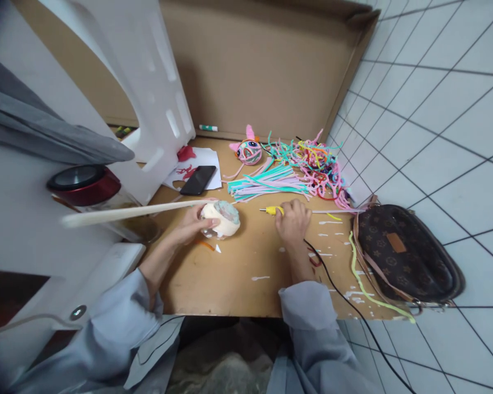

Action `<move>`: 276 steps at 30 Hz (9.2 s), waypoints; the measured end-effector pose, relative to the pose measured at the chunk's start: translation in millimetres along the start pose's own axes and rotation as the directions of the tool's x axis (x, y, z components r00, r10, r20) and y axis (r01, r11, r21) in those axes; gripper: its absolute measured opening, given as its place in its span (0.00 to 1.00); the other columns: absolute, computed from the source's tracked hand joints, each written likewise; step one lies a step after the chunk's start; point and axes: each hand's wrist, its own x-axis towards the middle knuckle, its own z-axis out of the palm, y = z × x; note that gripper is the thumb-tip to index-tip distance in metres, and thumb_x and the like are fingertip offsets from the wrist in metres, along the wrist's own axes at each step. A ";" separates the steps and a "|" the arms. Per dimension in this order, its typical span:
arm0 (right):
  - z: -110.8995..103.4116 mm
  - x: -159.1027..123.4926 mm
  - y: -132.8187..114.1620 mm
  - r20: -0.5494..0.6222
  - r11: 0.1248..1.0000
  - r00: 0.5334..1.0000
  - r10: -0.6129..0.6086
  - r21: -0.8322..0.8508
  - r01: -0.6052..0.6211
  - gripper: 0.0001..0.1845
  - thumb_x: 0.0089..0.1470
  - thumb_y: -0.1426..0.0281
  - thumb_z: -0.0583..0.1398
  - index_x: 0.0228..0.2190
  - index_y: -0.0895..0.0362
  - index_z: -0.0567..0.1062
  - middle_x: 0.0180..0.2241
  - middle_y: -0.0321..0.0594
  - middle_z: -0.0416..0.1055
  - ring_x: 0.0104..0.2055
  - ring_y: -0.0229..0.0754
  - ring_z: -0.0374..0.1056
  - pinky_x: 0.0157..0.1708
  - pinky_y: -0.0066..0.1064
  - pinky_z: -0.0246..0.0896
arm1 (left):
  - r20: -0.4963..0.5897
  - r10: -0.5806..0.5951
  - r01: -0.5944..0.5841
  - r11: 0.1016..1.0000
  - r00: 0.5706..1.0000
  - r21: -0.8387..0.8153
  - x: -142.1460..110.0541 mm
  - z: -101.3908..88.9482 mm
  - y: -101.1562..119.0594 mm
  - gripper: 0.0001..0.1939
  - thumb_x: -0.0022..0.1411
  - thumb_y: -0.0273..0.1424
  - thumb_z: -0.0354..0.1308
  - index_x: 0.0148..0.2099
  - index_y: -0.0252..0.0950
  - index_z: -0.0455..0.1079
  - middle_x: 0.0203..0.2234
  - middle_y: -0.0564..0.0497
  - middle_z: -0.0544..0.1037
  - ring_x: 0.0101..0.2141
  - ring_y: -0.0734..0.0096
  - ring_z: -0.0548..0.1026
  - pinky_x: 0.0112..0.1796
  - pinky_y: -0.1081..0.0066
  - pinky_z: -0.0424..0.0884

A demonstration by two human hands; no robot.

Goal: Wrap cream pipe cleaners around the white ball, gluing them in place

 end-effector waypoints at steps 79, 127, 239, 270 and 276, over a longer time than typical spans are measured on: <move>-13.1 -3.8 12.8 0.379 0.931 0.885 0.271 -0.335 -0.142 0.31 0.59 0.50 0.57 0.48 0.65 0.75 0.48 0.58 0.74 0.52 0.56 0.71 0.45 0.38 0.63 | 0.062 0.039 -0.051 0.978 0.997 0.200 -2.0 -2.8 1.9 0.41 0.38 0.39 0.71 0.56 0.32 0.67 0.39 0.49 0.74 0.36 0.66 0.72 0.39 0.69 0.70; 6.9 -18.1 -39.4 -0.184 0.977 0.982 0.037 0.215 0.003 0.10 0.47 0.60 0.55 0.30 0.51 0.62 0.28 0.41 0.70 0.34 0.47 0.70 0.37 0.35 0.65 | 0.155 0.017 -0.044 0.983 0.988 0.178 -6.8 -0.3 10.9 0.41 0.38 0.38 0.70 0.55 0.31 0.65 0.41 0.48 0.74 0.39 0.64 0.72 0.39 0.69 0.69; 7.7 -4.0 -5.4 0.030 0.991 1.000 -0.001 -0.134 0.005 0.22 0.54 0.59 0.63 0.41 0.65 0.77 0.40 0.59 0.74 0.43 0.57 0.70 0.42 0.45 0.62 | 0.166 0.074 -0.106 0.975 0.983 0.196 -7.9 0.3 10.9 0.40 0.40 0.37 0.72 0.56 0.34 0.67 0.49 0.45 0.74 0.45 0.59 0.73 0.48 0.63 0.70; -12.7 -16.3 -67.3 -0.122 0.530 0.932 -0.341 0.794 0.298 0.07 0.57 0.71 0.56 0.32 0.53 0.75 0.38 0.39 0.81 0.43 0.42 0.76 0.46 0.37 0.69 | 0.162 0.088 -0.120 0.973 0.983 0.198 -3.7 -2.3 3.7 0.40 0.39 0.39 0.71 0.56 0.33 0.67 0.48 0.45 0.73 0.43 0.61 0.73 0.46 0.66 0.70; -16.9 -17.7 -66.8 -0.175 0.543 0.875 -0.450 0.725 0.425 0.06 0.57 0.73 0.56 0.32 0.53 0.73 0.39 0.40 0.81 0.44 0.43 0.76 0.46 0.39 0.68 | 0.162 0.095 -0.129 0.969 0.982 0.212 -5.7 -2.1 7.3 0.40 0.39 0.40 0.71 0.55 0.35 0.68 0.49 0.45 0.73 0.45 0.59 0.72 0.48 0.64 0.69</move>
